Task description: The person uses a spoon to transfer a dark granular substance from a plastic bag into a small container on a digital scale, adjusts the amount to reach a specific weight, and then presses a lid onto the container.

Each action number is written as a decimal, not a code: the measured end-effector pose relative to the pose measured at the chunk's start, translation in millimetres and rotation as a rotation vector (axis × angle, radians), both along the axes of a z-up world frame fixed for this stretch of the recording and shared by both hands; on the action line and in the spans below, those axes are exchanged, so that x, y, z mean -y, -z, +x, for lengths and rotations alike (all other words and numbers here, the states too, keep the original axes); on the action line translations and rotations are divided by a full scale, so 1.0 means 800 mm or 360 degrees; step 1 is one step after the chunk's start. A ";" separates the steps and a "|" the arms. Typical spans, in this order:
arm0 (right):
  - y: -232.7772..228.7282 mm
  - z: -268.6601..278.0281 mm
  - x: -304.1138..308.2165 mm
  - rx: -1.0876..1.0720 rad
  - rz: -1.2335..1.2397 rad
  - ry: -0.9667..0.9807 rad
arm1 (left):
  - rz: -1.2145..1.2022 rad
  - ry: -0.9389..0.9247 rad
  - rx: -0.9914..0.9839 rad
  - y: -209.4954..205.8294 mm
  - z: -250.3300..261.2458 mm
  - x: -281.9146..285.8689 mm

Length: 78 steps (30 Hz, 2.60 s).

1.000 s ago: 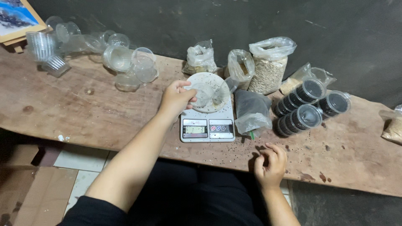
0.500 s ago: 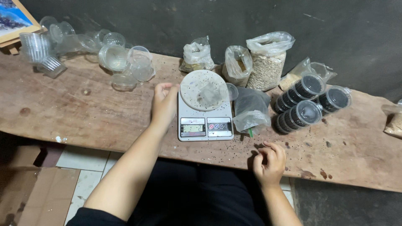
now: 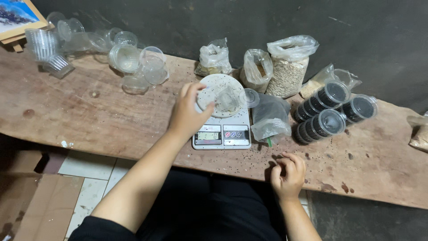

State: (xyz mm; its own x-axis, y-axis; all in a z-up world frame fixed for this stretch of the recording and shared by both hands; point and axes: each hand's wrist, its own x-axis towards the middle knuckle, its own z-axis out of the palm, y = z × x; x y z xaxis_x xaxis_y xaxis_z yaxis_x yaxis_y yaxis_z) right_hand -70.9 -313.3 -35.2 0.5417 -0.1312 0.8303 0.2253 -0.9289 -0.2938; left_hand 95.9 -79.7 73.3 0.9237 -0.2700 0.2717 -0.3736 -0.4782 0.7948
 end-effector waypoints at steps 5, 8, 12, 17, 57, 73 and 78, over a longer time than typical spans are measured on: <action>0.001 0.001 0.000 0.0025 -0.0025 -0.0010 | 0.0344 0.0218 0.0228 -0.006 0.005 0.026; -0.004 0.002 -0.001 0.0043 -0.0035 -0.0035 | 0.0450 0.0277 0.0195 -0.009 0.009 0.039; -0.002 0.002 0.000 0.0025 -0.0029 -0.0042 | 0.0455 0.0281 0.0186 -0.008 0.013 0.044; -0.003 0.001 -0.001 0.0029 -0.0016 -0.0042 | 0.0453 0.0285 0.0212 0.002 0.013 0.043; 0.019 0.002 0.012 -0.0079 0.0018 0.0107 | -0.0221 -0.0494 0.0424 0.062 0.003 -0.003; -0.038 0.048 -0.031 -0.0374 0.0396 0.0347 | -0.0619 -0.0487 0.1064 0.089 0.023 -0.028; -0.067 0.044 -0.028 -0.0507 0.0123 0.0547 | -0.0644 -0.0392 0.1112 0.086 0.025 -0.026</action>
